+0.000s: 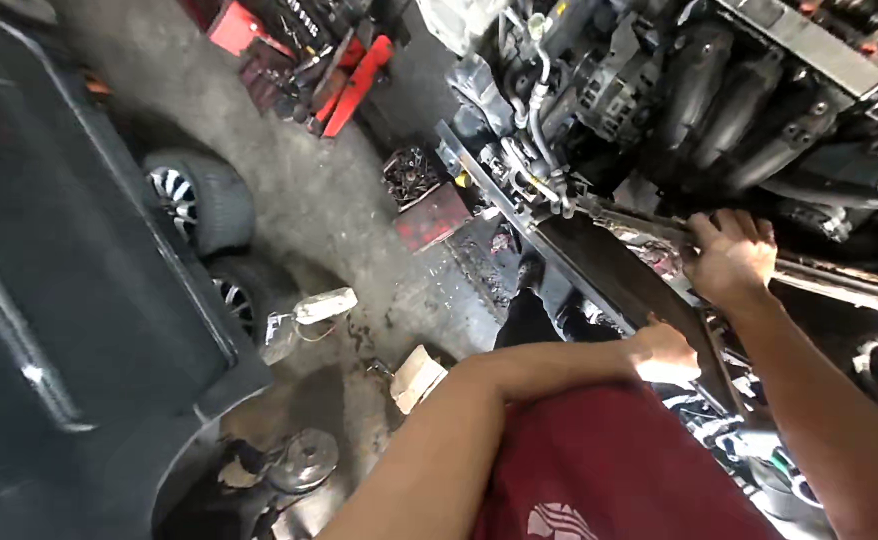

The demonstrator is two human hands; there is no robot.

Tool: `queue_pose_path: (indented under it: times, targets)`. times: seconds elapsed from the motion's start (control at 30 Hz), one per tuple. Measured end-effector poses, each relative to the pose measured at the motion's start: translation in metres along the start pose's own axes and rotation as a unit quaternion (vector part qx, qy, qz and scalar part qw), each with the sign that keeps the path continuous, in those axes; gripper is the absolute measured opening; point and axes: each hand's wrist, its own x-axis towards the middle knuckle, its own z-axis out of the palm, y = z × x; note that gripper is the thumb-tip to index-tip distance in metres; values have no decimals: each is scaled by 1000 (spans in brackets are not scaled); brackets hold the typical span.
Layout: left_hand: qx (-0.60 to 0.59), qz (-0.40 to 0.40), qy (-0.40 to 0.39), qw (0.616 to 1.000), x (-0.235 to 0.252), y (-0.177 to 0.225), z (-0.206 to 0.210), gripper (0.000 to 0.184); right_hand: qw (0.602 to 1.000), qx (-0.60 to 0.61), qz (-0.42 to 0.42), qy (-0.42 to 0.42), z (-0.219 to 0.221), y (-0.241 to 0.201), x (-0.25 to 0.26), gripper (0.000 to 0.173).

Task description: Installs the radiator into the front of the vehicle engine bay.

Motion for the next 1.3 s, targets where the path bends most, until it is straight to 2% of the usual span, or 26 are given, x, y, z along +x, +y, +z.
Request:
queue_pose_path:
  times: [0.17,0.47,0.6,0.9,1.07,1.2,1.23,1.3]
  targets:
    - [5,9,-7,1000,-7,5,-12,20,999,-29,25,-38,-5,-7,0,39]
    - [-4,12,10,1000,-15,6,-8,20,999,-15,6,-36,0,-8,-2,46]
    - [-43,-4,19,999,-14,5,-2,24,999,-38,1,-33,3,-7,-1,49]
    - [-63,-11,27,998,-4,6,5,28,996,-61,16,-68,0,-13,1,58]
    - [-56,-11,41,998,0,5,8,25,993,-65,22,-101,-3,-17,8,64]
    - [-72,-24,34,997,-1,5,8,28,982,-92,32,-162,-3,-26,17,71]
    - [-82,-32,28,996,-1,6,7,29,979,-103,24,-177,-2,-26,19,70]
    - [-88,-37,26,995,-4,7,5,29,973,-123,12,-196,-1,-25,21,59]
